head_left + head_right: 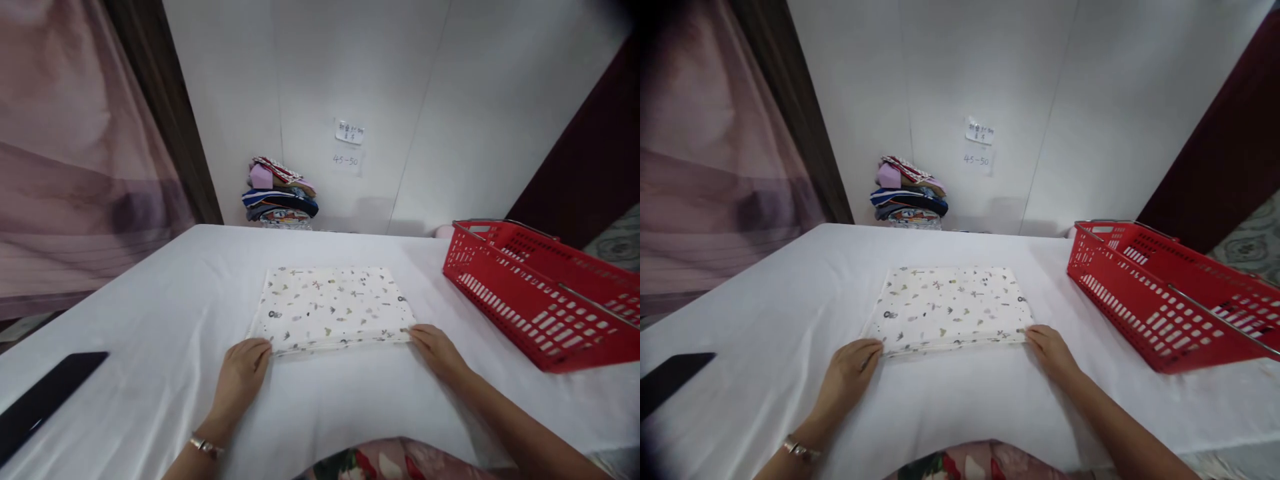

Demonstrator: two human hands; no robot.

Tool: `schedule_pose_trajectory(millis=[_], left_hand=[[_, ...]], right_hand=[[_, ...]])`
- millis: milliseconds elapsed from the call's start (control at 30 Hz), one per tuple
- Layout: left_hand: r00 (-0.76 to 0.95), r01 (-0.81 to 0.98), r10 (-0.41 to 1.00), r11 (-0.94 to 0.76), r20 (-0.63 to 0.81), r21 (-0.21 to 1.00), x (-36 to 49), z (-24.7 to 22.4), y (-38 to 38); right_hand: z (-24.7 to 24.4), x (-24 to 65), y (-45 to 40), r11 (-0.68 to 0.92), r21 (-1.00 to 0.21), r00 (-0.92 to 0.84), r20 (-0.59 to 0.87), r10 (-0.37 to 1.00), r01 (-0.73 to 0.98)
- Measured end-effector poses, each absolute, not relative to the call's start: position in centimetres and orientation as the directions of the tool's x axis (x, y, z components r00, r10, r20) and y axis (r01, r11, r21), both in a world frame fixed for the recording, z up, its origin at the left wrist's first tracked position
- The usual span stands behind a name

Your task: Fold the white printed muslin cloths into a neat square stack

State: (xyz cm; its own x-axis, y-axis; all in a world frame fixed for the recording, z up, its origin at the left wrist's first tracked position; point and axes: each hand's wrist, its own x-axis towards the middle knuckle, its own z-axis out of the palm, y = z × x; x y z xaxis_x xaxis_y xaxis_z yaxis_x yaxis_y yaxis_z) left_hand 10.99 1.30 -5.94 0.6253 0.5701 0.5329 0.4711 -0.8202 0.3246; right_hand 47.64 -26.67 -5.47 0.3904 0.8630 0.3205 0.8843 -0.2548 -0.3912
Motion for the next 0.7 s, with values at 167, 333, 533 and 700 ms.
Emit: schedule_pose_trajectory(millis=[167, 333, 533, 700], left_hand=[[0.637, 0.483, 0.602, -0.799, 0.482, 0.358, 11.3, -5.2, 1.6], [0.547, 0.573, 0.678, -0.731, 0.492, 0.371, 11.9, -4.7, 2.4], [0.376, 0.766, 0.885, -0.464, 0.276, 0.445, 12.2, -5.4, 3.1], [0.378, 0.762, 0.886, -0.463, 0.269, 0.453, 11.9, -6.2, 3.2]], right_hand=[[-5.3, 49.5, -27.1, -0.376, -0.636, 0.644, 0.256, 0.721, 0.674], [-5.1, 51.9, -24.1, -0.551, -0.655, 0.752, 0.039, 0.658, 0.516], [-4.6, 54.1, -20.8, -0.609, -0.581, 0.751, 0.006, 0.66, 0.54], [-4.3, 55.9, -17.7, -0.594, -0.567, 0.741, 0.043, 0.67, 0.571]])
